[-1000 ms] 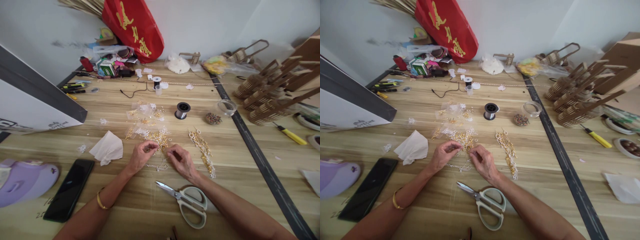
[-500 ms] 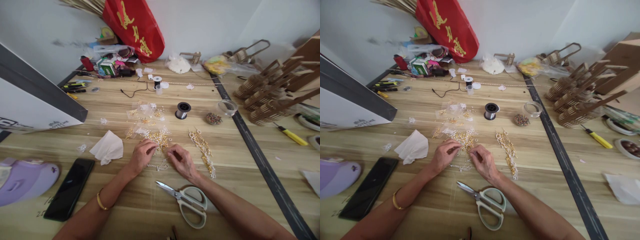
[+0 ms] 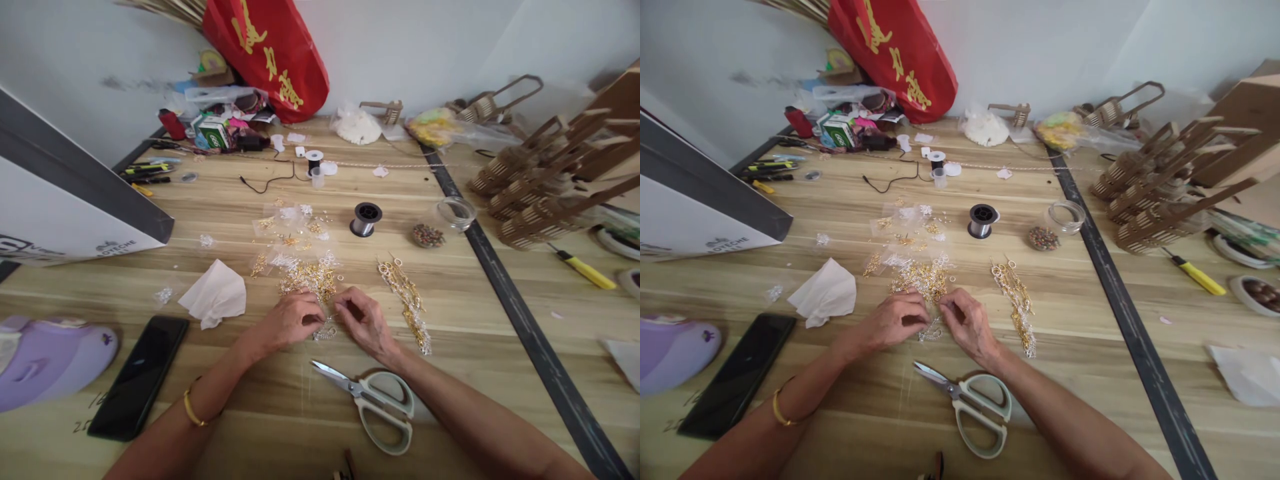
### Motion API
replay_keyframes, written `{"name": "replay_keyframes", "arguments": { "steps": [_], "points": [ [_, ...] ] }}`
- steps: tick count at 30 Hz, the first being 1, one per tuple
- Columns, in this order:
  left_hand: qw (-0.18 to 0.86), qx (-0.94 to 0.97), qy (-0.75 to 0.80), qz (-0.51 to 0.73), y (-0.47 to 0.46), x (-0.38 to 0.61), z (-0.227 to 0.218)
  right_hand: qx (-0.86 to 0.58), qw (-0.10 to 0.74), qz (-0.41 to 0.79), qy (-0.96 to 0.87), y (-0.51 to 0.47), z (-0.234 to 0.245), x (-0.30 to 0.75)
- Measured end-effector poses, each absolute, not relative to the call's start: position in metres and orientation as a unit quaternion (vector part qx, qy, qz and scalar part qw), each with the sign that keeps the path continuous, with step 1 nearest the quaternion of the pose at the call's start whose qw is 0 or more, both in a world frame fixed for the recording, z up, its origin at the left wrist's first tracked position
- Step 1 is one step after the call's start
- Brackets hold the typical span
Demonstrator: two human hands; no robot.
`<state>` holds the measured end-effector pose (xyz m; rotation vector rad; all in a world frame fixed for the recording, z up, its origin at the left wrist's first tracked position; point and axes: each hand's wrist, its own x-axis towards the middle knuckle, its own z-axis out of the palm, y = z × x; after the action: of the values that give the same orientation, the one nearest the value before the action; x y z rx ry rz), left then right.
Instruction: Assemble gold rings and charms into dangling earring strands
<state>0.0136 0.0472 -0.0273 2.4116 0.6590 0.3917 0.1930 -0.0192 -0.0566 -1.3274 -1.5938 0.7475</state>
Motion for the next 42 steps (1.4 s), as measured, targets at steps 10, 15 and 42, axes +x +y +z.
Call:
{"name": "replay_keyframes", "arguments": {
  "steps": [10, 15, 42],
  "points": [
    [0.200, 0.949, 0.228, 0.084, 0.050, 0.007, -0.034, -0.548, 0.464, 0.312, -0.622, -0.018, -0.057, 0.194],
    [0.153, 0.949, 0.253, 0.109, 0.055, 0.006, -0.038, -0.558, 0.481, 0.338, -0.585, -0.017, -0.056, 0.195],
    [0.184, 0.884, 0.339, 0.265, 0.062, 0.006, -0.046, -0.547, 0.521, 0.411, -0.511, -0.012, -0.053, 0.197]
  ]
}}
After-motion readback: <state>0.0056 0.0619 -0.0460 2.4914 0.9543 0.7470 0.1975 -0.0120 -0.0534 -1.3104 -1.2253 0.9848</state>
